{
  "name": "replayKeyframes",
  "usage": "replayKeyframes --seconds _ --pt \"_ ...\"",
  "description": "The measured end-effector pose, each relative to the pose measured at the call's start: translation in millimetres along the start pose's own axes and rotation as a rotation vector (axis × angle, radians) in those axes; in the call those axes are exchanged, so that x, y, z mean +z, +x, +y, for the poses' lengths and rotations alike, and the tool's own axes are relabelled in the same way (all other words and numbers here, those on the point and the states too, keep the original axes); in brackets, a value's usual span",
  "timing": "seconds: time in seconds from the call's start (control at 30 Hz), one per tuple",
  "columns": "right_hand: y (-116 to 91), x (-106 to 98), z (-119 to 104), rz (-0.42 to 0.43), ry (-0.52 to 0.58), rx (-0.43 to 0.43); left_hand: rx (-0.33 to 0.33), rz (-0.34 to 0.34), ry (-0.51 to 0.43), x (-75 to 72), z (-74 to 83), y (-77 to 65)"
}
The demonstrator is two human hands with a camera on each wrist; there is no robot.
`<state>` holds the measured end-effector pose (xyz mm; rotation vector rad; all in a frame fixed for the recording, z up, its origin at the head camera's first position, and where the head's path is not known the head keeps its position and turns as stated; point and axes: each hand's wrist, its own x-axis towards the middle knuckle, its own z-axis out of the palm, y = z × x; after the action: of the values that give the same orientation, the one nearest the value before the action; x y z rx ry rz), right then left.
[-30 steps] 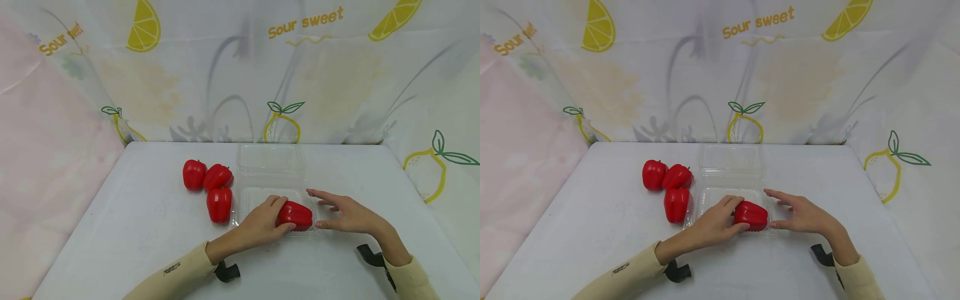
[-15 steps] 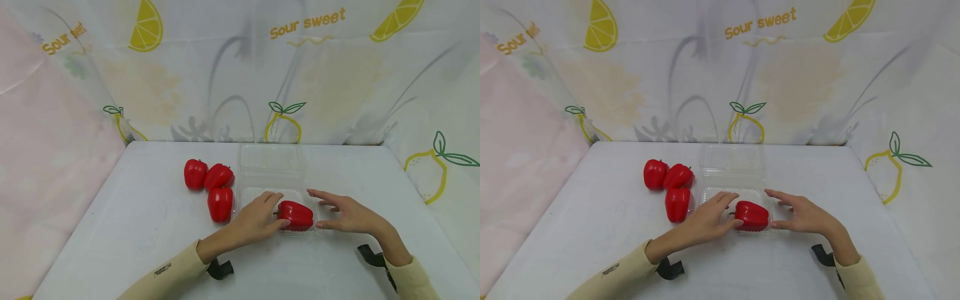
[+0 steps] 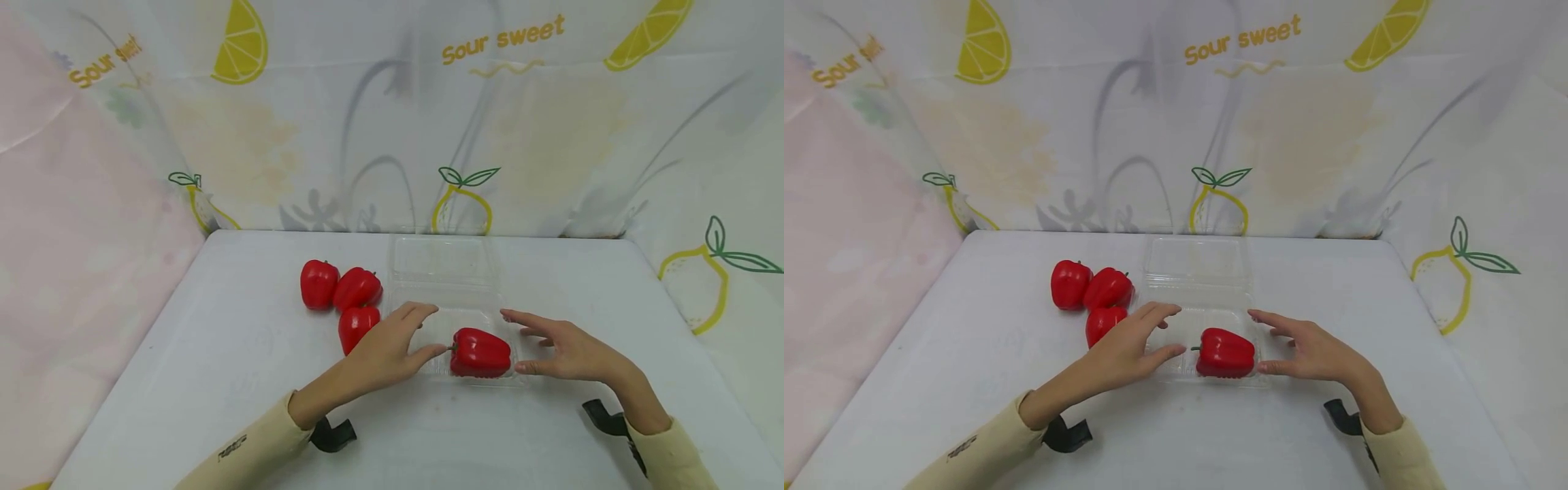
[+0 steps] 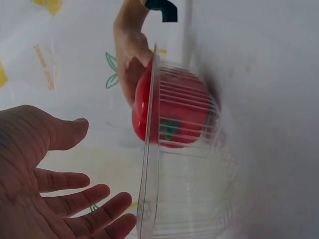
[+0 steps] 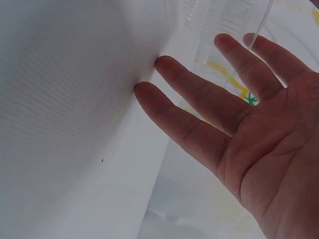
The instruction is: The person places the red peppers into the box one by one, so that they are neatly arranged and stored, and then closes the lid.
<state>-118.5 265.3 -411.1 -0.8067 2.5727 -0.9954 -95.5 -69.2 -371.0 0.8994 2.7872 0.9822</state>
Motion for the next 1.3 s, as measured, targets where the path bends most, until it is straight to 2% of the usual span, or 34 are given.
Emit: replayKeyframes --seconds 0.13,0.4,0.67,0.97,1.3 --pt "0.1 0.2 -0.5 -0.003 -0.003 -0.004 0.012 0.033 -0.015 -9.3 -7.6 -5.4" --pt "0.0 0.0 0.9 -0.002 -0.009 -0.018 0.003 0.099 0.041 -23.0 -26.0 -12.5" --pt "-0.4 0.3 2.4 0.002 -0.011 -0.014 0.031 0.155 0.061 -33.5 -42.9 -19.1" --pt "-1.0 0.4 0.6 -0.004 -0.018 0.009 -0.042 0.159 0.046 -42.9 -61.4 -30.3" --pt "-0.6 1.0 1.3 0.000 -0.017 0.005 -0.067 0.123 0.060 -48.7 -80.9 -42.3"
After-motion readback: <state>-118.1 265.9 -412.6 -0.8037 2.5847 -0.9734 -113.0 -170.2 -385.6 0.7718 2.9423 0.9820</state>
